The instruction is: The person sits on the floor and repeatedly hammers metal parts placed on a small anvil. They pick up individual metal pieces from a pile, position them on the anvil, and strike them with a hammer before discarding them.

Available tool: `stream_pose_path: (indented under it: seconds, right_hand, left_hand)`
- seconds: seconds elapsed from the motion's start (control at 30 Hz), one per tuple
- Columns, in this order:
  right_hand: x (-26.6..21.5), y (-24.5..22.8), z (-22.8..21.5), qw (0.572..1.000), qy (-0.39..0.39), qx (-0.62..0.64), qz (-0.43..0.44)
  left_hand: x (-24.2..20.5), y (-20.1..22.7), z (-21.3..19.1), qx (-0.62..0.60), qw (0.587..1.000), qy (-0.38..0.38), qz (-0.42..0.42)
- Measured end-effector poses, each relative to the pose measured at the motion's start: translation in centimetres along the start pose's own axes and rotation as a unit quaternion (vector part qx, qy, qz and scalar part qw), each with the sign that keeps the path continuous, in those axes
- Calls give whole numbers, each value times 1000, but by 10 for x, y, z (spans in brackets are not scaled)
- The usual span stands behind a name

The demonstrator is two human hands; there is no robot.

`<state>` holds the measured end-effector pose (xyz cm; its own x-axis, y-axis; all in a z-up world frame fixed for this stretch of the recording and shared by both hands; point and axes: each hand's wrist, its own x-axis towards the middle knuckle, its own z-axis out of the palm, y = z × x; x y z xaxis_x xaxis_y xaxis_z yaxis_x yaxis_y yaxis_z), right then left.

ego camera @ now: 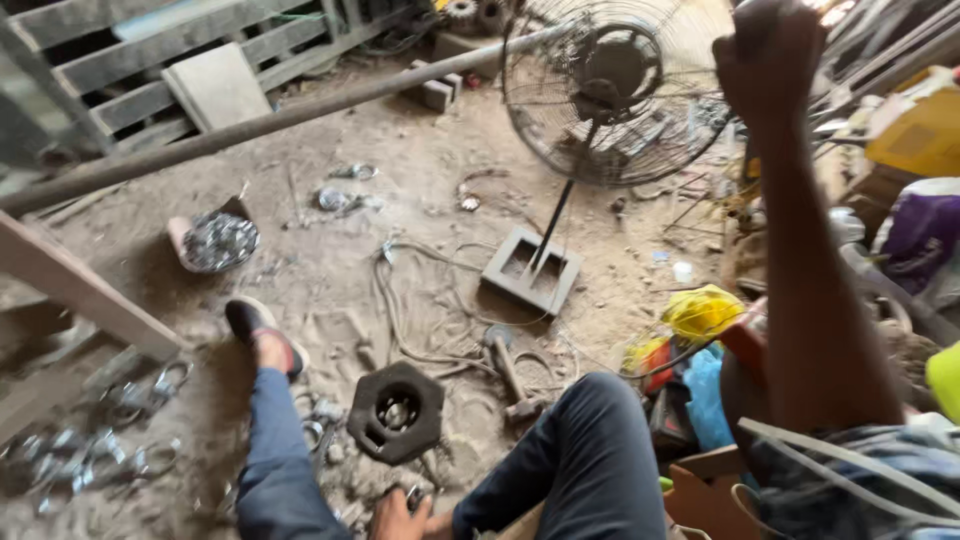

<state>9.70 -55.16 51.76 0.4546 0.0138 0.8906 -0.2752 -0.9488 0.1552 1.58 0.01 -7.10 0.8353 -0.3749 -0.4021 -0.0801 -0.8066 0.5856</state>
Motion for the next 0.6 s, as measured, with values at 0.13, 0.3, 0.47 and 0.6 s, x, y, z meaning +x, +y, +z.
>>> stream_pose_path:
  seconds: [0.13, 0.3, 0.47, 0.6]
  right_hand:
    - [-27, -15, 3, 951, 106, 241, 163]
    - [-50, 11, 38, 987, 122, 85, 59]
    - [-67, -2, 38, 985, -32, 113, 125]
    - [-78, -45, 37, 982, 55, 155, 89]
  left_hand:
    - [7, 6, -2, 0, 999, 39, 0]
    - [0, -2, -4, 10, 1000, -8, -23]
    - [-20, 9, -24, -31, 998, 62, -13]
    - [-33, 37, -48, -81, 976, 202, 24]
